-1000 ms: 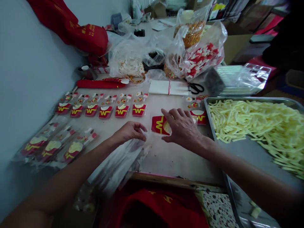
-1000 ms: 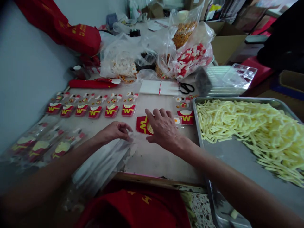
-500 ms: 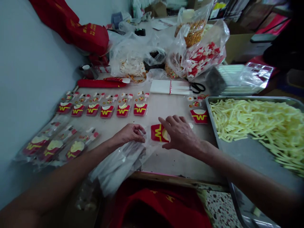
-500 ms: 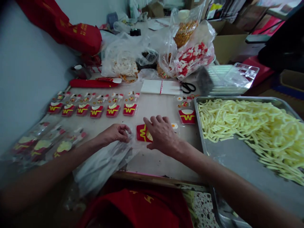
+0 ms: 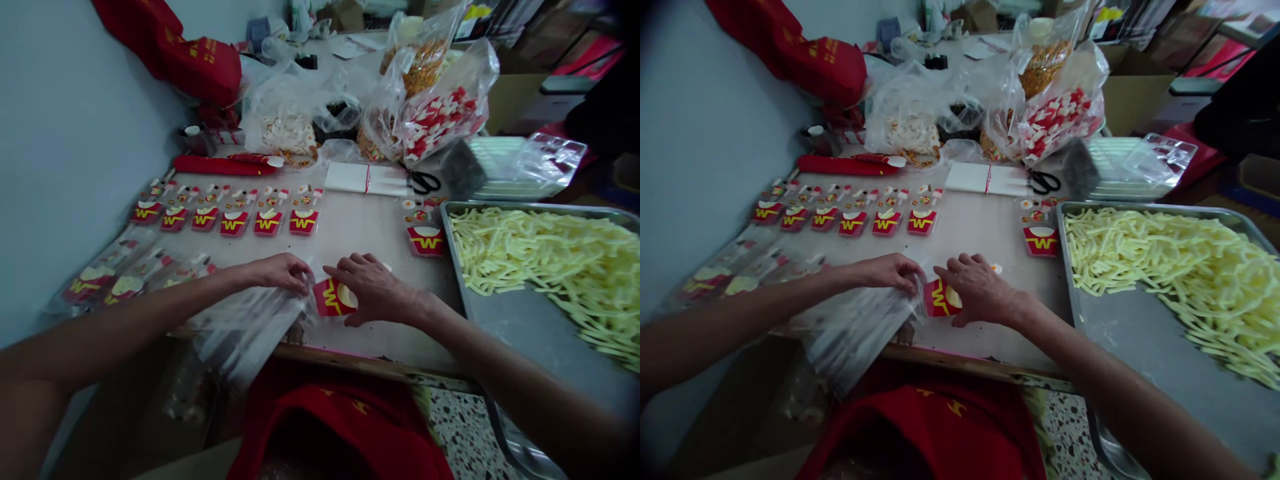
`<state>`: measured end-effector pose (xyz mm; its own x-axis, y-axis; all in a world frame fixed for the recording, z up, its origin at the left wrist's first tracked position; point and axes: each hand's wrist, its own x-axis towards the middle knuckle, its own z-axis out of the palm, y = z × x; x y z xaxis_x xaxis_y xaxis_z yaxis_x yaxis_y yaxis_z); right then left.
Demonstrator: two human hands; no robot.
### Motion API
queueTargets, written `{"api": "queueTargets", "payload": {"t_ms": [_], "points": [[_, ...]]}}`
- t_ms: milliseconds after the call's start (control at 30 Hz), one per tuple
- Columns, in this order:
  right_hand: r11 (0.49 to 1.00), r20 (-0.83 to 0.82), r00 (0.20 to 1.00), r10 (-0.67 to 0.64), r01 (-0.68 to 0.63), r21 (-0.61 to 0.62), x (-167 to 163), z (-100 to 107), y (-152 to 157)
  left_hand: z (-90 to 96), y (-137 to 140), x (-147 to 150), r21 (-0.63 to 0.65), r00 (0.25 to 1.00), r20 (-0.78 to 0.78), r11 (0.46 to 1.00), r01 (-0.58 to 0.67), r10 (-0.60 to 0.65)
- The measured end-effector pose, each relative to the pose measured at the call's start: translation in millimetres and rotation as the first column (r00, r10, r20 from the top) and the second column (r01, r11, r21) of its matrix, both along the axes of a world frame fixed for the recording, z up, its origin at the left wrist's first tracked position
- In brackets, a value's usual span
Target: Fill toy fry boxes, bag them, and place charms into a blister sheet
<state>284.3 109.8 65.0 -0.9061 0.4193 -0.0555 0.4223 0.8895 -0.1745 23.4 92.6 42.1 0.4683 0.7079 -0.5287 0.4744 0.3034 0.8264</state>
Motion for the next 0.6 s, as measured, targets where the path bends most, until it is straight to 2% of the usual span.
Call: {"api": "queueTargets", "payload": {"t_ms": [67,167,267,333,400,467,533,600], "points": [[0.998,0.009,0.999,-0.05,0.05,0.039,-7.1,-0.3,-10.7,16.2,7.8,2.7,0.101,0.991,-0.085,0.989,0.112,-0.104],[0.986,-0.008,0.989,-0.148,0.148,0.074,-22.3,-1.8,-30.4,38.5,19.4,11.7,0.208,0.942,-0.246,0.937,0.282,-0.229],[0.952,-0.045,0.953,-0.298,0.301,0.064,-41.0,-8.4,-47.4,45.8,19.6,19.7,0.289,0.882,-0.384,0.872,0.395,-0.273],[0.907,-0.069,0.906,-0.418,0.421,0.033,-49.6,-16.0,-55.5,41.6,7.2,20.8,0.439,0.862,-0.484,0.811,0.387,-0.149],[0.864,-0.112,0.86,-0.498,0.502,0.018,-49.9,-24.2,-62.9,32.1,-15.4,19.1,0.649,0.843,-0.527,0.692,0.317,0.108],[0.839,-0.167,0.832,-0.529,0.543,0.043,-40.4,-31.3,-71.8,19.3,-42.5,17.2,0.784,0.803,-0.496,0.569,0.249,0.331],[0.812,-0.196,0.81,-0.553,0.577,0.092,-24.7,-36.4,-81.8,5.2,-65.7,17.9,0.824,0.782,-0.461,0.529,0.203,0.418],[0.779,-0.186,0.784,-0.593,0.616,0.112,-9.2,-39.7,-90.0,-6.6,-77.9,21.5,0.822,0.775,-0.457,0.541,0.179,0.437]]}}
